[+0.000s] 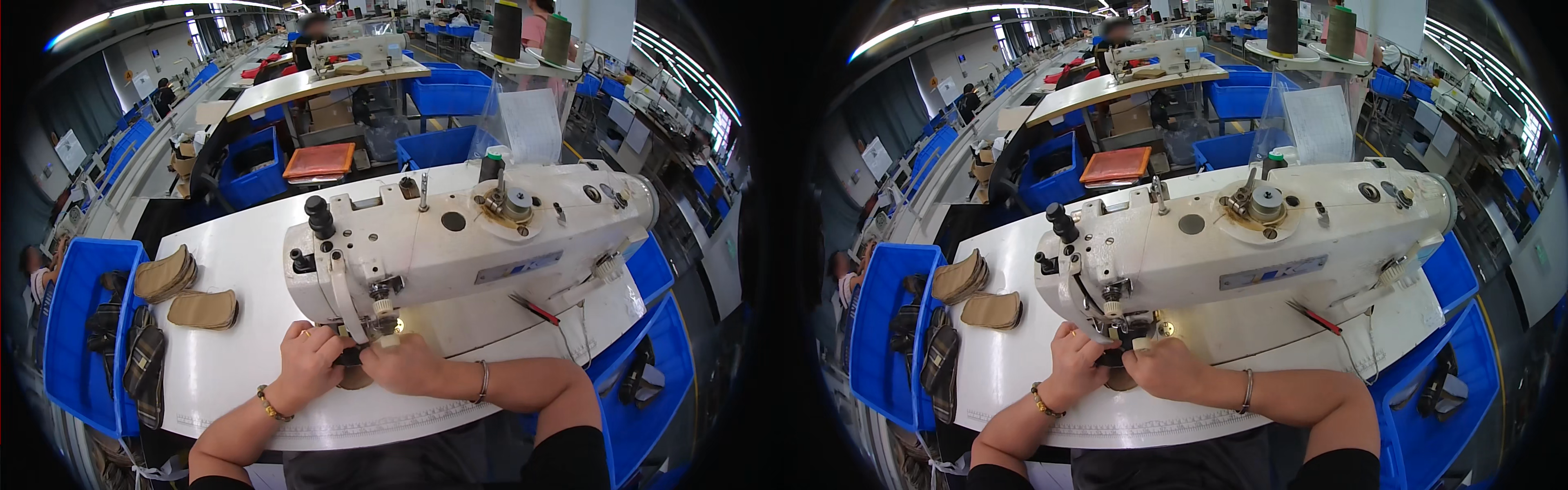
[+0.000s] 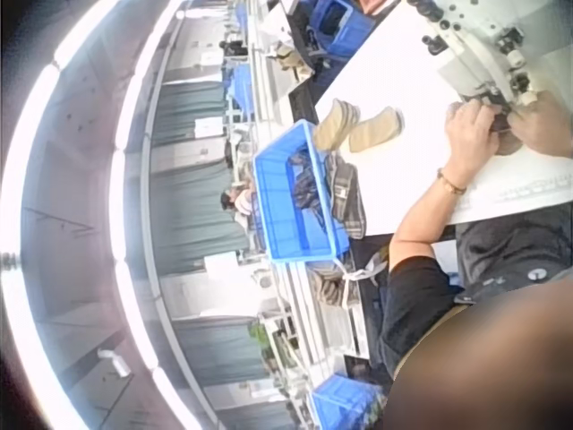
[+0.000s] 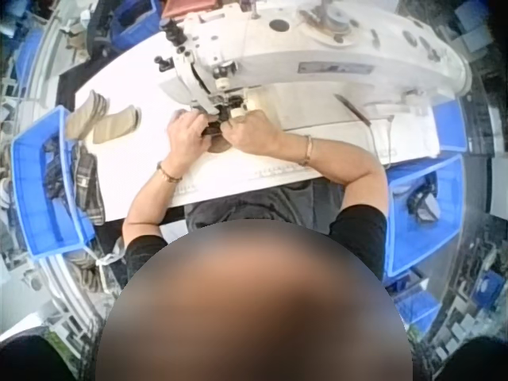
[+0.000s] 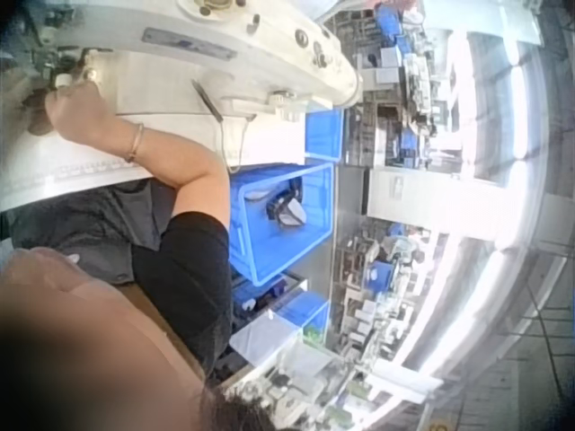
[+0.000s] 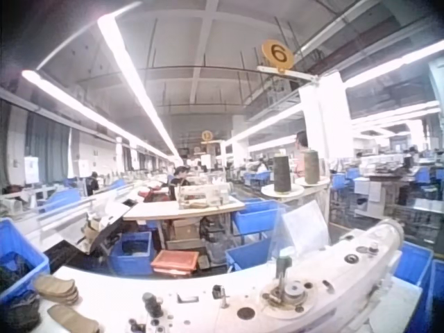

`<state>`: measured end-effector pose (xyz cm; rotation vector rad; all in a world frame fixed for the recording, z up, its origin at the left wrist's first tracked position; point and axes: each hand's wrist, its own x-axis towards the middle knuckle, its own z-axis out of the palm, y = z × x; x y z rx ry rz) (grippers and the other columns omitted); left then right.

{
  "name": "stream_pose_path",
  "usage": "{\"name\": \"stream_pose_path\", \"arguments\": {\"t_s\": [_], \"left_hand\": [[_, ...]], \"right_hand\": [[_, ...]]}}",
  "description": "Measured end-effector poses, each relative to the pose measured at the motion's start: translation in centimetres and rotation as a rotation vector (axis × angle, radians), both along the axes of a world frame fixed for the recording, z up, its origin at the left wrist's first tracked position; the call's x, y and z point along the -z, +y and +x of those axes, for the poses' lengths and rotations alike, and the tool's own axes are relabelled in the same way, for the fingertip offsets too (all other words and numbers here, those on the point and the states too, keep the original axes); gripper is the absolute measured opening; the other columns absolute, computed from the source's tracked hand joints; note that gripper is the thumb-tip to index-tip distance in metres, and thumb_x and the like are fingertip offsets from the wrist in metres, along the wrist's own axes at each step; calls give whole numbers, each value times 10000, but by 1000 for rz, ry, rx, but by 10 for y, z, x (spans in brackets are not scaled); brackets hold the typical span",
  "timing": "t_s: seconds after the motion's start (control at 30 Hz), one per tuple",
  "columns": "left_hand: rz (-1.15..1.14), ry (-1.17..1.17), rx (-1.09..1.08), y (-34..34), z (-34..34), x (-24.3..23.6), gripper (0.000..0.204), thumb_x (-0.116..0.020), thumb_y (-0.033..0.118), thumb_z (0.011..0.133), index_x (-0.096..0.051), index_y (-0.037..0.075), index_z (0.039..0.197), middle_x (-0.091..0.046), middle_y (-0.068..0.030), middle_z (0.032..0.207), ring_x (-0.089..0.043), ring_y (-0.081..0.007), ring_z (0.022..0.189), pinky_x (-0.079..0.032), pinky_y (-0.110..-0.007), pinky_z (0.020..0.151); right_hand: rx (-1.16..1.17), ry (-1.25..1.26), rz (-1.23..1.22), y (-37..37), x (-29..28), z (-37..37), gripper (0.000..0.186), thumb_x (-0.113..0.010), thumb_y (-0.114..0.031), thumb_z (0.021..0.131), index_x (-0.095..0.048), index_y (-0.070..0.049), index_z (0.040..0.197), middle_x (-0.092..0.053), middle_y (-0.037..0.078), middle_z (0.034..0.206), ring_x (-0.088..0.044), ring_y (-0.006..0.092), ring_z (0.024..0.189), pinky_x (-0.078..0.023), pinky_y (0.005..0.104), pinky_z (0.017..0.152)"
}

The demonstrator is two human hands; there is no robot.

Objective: Using an industrial sewing machine to stitch together the components of a shoe, specifically attaching the upper to the sole.

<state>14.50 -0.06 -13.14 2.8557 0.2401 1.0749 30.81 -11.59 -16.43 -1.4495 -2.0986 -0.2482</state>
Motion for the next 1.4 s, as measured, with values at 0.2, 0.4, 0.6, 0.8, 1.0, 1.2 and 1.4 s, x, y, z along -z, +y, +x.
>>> {"name": "stream_pose_path", "arguments": {"t_s": [0.2, 0.4, 0.6, 0.8, 1.0, 1.2, 1.4], "left_hand": [[122, -85, 78, 10, -8, -3, 357, -716, 54, 493, -676, 141, 837, -582, 43, 769, -584, -148, 687, -450, -327, 640], [-61, -69, 173, 8, -15, -8, 256, -836, 159, 652, -681, 114, 850, -589, 14, 763, -567, -148, 599, -450, -288, 510], [-529, 110, 183, 4, -17, -21, 178, -801, 149, 770, -673, 106, 887, -573, -13, 725, -550, -183, 589, -457, -297, 523], [-515, 217, 189, 1, -21, -21, 189, -792, 129, 775, -646, 115, 895, -558, -13, 741, -562, -198, 685, -487, -322, 616], [-540, 421, 339, 16, -27, -29, 201, -769, 112, 775, -626, 137, 914, -543, -3, 753, -591, -178, 758, -501, -313, 617], [-6, 52, 82, 16, -26, -15, 198, -715, 61, 698, -632, 108, 871, -532, -4, 768, -583, -158, 668, -462, -273, 468], [212, -18, 54, 14, -26, -6, 250, -698, 57, 651, -647, 72, 895, -515, -6, 745, -530, -129, 574, -415, -262, 415]], "right_hand": [[41, 48, 58, 4, 0, 10, 151, -688, -197, 766, -588, -84, 778, -565, 45, 546, -609, 233, 474, -467, 383, 423], [23, 92, 87, 6, 2, 12, 163, -706, -202, 761, -582, -97, 773, -554, 34, 547, -599, 227, 483, -440, 376, 411], [19, -20, 106, 8, 12, 14, 157, -693, -178, 762, -551, -112, 762, -507, 1, 529, -575, 212, 472, -418, 364, 404], [3, -81, 95, 2, -8, 13, 166, -697, -145, 717, -536, -131, 754, -498, -16, 535, -546, 179, 436, -403, 343, 384], [-25, -97, 102, 3, -1, 13, 153, -684, -138, 729, -533, -126, 750, -486, -8, 526, -512, 183, 395, -391, 328, 365], [7, -155, 133, 3, -1, 13, 138, -678, -157, 770, -548, -114, 756, -456, -10, 500, -488, 181, 380, -370, 322, 359], [27, -184, 133, 1, 2, 13, 152, -701, -191, 775, -583, -98, 793, -458, -16, 502, -505, 175, 404, -386, 318, 378]]}}
